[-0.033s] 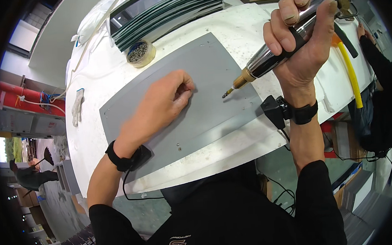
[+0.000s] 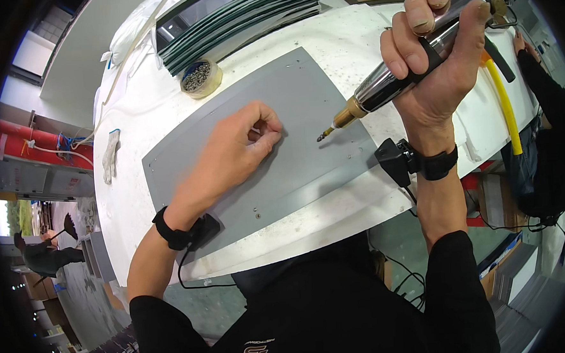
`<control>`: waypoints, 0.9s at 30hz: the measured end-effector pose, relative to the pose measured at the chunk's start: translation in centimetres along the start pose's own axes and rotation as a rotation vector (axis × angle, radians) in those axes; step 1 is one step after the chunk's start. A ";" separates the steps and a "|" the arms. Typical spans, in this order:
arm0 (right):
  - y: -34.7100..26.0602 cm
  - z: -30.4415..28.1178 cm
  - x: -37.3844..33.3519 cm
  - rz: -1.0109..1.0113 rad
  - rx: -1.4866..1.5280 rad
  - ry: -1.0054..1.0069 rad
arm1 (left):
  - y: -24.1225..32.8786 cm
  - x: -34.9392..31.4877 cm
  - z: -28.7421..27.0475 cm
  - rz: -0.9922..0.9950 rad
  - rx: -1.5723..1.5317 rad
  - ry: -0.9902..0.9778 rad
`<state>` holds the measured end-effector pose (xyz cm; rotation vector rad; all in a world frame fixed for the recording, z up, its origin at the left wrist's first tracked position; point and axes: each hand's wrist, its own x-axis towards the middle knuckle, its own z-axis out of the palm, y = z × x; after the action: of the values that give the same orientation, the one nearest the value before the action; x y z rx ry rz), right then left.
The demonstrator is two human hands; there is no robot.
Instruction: The worker is seen assembling a frame by using an air-powered screwdriver to fasten screws into the frame components.
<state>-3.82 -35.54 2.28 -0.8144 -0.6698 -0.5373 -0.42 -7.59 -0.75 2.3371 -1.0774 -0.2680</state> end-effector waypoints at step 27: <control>1.0 2.7 0.0 -0.107 0.090 0.271 | 2.8 -0.2 3.1 -0.252 -0.872 -0.028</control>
<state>-4.04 -32.83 3.12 -0.6099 -0.4849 -0.6958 -3.57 -10.21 -1.78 1.6567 -0.5023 -0.7048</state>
